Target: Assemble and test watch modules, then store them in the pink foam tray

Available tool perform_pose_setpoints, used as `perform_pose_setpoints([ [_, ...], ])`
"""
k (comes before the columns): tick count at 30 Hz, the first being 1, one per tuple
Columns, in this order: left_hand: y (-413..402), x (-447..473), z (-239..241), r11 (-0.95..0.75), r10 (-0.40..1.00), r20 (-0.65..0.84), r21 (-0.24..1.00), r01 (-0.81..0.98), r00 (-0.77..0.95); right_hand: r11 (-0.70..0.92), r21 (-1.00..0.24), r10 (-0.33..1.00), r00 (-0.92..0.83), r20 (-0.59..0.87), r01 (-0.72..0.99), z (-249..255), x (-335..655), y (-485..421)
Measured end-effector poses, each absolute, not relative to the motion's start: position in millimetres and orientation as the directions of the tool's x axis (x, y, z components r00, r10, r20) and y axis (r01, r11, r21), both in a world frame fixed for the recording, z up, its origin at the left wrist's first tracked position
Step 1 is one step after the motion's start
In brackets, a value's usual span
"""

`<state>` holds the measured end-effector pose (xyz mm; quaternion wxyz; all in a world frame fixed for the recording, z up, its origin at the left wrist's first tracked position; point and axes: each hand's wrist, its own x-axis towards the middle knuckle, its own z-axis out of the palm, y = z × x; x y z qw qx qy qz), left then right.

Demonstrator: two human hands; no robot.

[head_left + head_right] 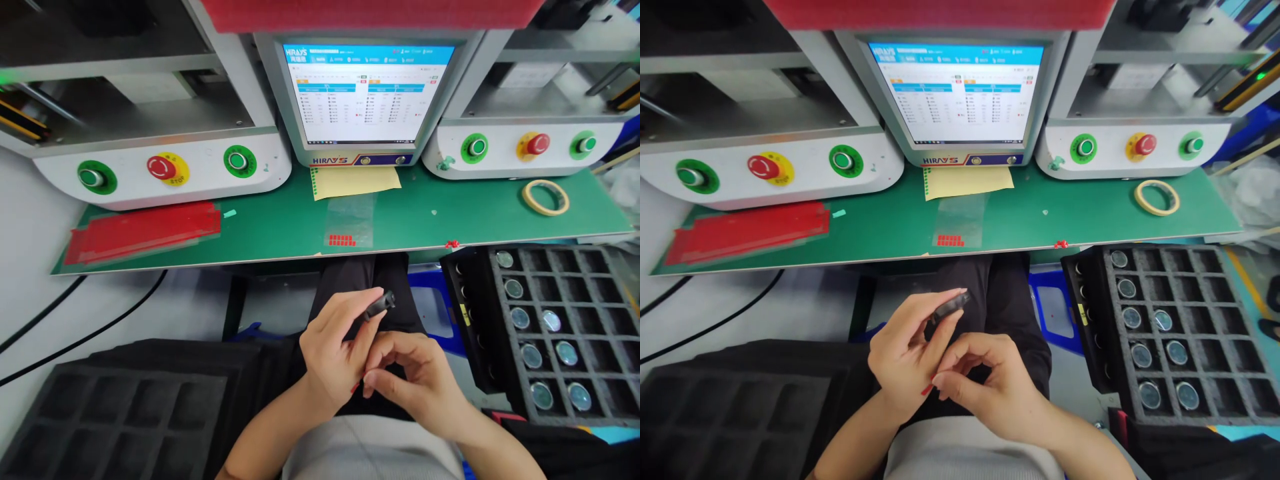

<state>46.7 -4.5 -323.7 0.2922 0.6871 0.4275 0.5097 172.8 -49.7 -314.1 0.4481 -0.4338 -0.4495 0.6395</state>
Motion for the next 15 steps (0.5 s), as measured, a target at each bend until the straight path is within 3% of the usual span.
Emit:
perform_pose_setpoints([
  [9, 17.4, 49.4, -306.3, -0.585, 0.809, 0.561, 0.740, 0.331, 0.175, -0.420, -0.779, 0.907, -0.194, -0.372, -0.466, -318.6, 169.5, -22.7],
  [15, 59.5, 57.3, -277.0, -0.671, 0.738, 0.644, 0.675, 0.306, 0.200, -0.299, -0.821, 0.954, -0.189, -0.235, -0.487, -340.4, 173.7, 12.2],
])
